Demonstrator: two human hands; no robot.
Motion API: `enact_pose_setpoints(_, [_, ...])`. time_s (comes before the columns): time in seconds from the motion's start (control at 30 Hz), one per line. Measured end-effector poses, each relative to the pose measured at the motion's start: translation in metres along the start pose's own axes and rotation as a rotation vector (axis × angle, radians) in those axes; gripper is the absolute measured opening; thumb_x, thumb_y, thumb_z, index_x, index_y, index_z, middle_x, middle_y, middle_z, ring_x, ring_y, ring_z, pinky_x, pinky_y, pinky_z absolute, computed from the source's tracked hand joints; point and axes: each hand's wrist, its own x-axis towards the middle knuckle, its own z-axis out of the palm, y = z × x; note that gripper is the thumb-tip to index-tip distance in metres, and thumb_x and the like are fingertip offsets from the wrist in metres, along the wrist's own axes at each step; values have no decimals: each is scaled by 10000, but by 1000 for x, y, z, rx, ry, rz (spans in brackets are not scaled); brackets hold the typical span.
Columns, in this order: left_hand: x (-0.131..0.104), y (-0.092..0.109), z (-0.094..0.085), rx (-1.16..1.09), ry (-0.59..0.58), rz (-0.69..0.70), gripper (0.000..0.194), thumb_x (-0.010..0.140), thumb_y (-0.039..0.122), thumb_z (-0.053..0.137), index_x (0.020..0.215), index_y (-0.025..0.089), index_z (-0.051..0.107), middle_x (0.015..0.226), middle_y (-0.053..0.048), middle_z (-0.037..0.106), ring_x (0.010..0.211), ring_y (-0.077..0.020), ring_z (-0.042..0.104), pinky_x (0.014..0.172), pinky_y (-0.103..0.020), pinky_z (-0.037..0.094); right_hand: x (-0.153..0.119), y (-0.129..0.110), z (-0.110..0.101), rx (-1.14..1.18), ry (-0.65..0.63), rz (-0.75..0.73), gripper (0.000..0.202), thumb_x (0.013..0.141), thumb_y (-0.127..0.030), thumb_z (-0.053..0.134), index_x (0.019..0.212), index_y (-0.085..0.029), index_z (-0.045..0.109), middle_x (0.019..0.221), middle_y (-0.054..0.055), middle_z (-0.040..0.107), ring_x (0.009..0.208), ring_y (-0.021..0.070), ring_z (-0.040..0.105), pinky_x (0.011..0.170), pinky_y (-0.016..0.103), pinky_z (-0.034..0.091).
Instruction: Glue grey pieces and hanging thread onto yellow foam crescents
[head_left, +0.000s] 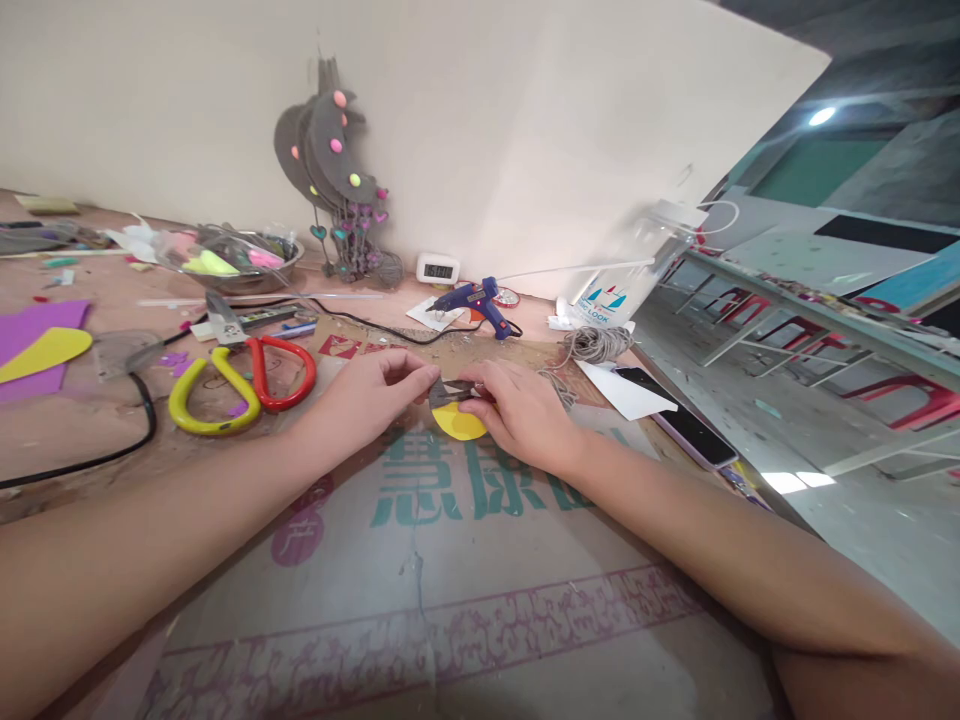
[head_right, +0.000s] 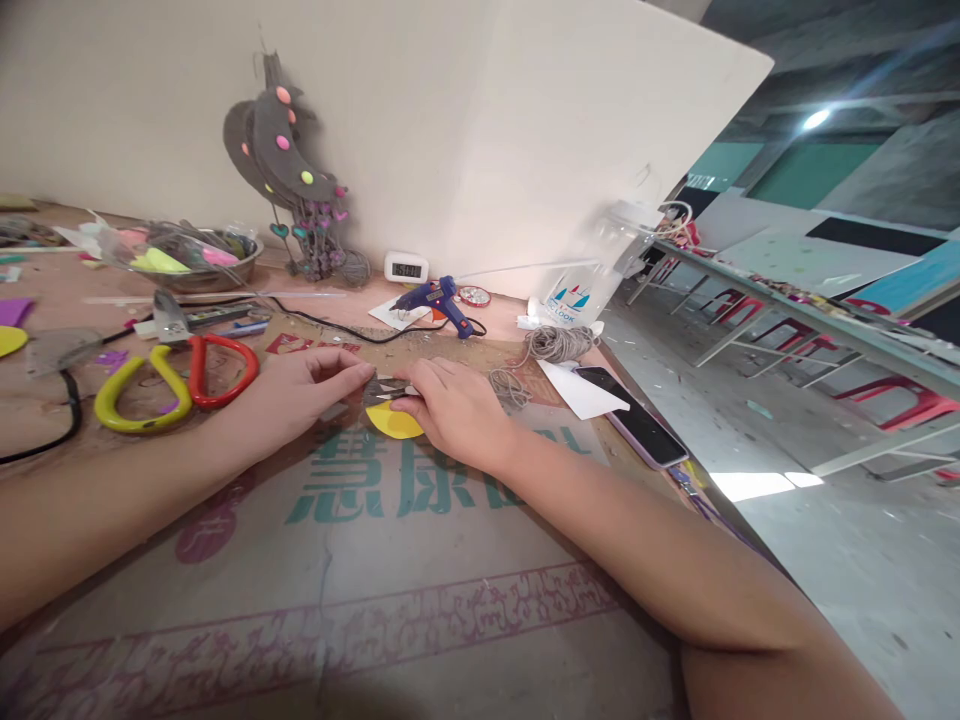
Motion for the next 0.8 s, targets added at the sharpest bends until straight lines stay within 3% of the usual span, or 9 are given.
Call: enact_pose_setpoints(0.8, [2, -2, -1, 56, 28, 22, 354, 750, 513, 505, 743, 183, 633, 669, 8, 633, 582, -114, 516, 527, -209, 389, 0, 2, 1, 9, -74, -24, 275, 906, -341, 407, 1027, -137, 546, 898, 88, 636, 801, 187, 555, 679, 301, 407])
